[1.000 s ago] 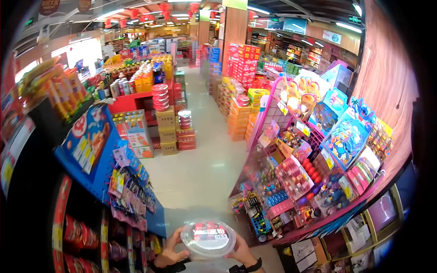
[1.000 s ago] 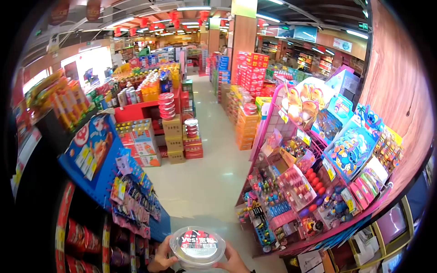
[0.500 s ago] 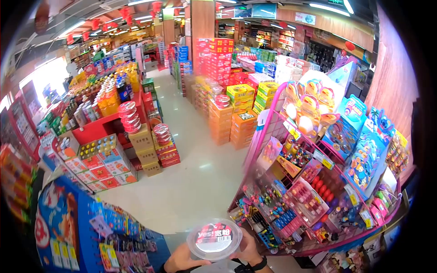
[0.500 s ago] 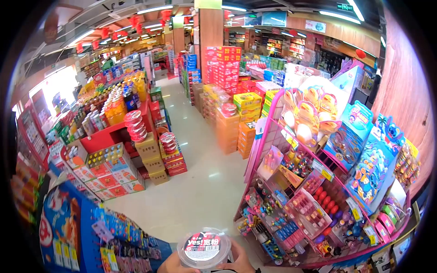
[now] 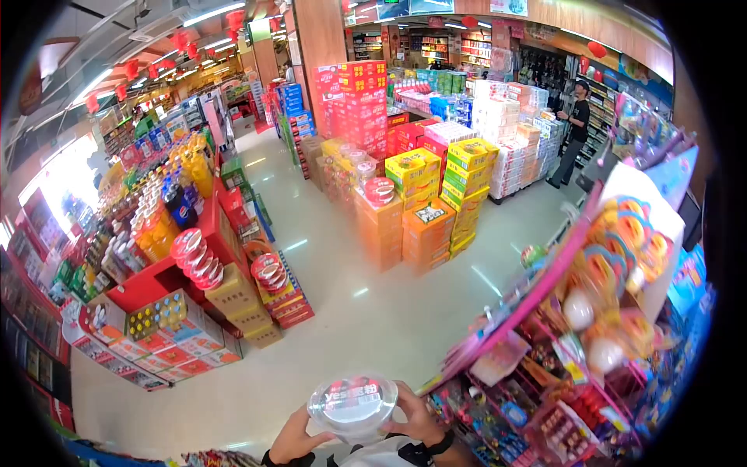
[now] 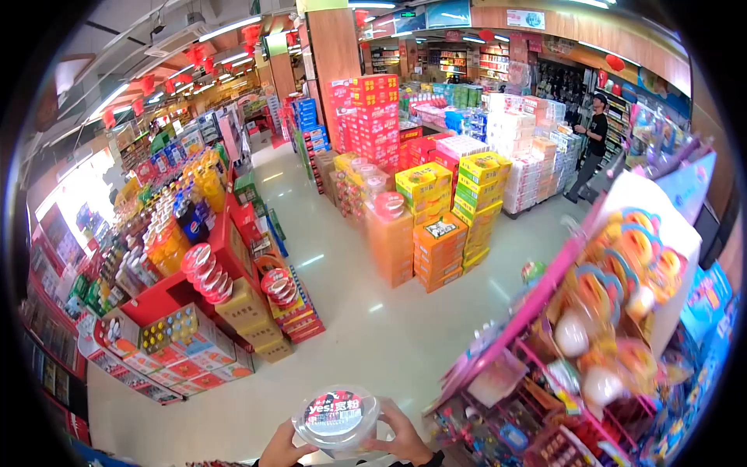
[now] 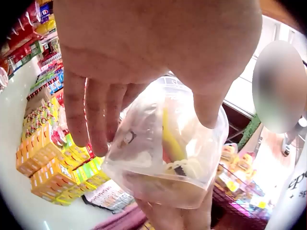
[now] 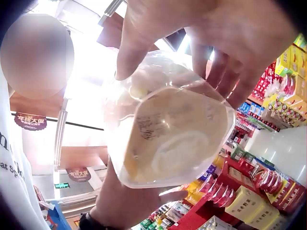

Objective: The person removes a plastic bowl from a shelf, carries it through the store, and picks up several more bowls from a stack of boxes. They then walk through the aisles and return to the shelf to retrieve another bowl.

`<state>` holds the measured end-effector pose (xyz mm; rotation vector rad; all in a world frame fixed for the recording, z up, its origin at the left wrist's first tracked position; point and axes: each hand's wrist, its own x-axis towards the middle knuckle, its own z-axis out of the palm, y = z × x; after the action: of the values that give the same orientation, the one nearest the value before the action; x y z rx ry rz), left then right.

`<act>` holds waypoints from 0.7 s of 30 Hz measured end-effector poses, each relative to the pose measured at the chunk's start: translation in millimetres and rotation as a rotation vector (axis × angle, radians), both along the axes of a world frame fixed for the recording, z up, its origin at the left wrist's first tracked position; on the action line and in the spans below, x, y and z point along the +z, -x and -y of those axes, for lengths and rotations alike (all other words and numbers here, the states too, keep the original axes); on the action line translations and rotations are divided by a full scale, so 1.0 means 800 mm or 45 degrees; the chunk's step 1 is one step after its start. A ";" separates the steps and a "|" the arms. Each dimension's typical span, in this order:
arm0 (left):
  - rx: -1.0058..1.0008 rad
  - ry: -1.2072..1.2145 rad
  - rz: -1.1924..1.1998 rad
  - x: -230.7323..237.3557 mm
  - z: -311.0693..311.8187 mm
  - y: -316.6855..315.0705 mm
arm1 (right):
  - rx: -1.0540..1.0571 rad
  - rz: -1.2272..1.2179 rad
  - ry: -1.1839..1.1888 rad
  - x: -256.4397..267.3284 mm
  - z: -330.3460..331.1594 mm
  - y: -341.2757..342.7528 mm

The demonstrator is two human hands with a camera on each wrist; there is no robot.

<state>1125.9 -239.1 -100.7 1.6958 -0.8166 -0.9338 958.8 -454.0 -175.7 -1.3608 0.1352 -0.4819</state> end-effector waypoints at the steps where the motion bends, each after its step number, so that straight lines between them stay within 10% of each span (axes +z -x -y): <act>1: -0.007 0.050 0.086 -0.007 0.020 -0.027 | 0.002 -0.006 0.009 -0.003 0.022 -0.022; 4: -0.034 0.214 0.410 -0.029 0.078 -0.105 | -0.015 -0.007 0.022 -0.008 0.078 -0.096; 12: 0.263 0.368 0.009 -0.066 0.151 -0.267 | -0.022 0.022 0.475 0.045 0.187 -0.293; 21: -0.016 0.404 0.364 -0.052 0.240 -0.548 | 0.083 -0.024 0.550 0.081 0.279 -0.521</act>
<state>1564.3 -430.9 -142.1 1.5625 -1.1027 -0.5395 1375.4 -677.3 -110.9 -1.7868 -0.0005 -0.4590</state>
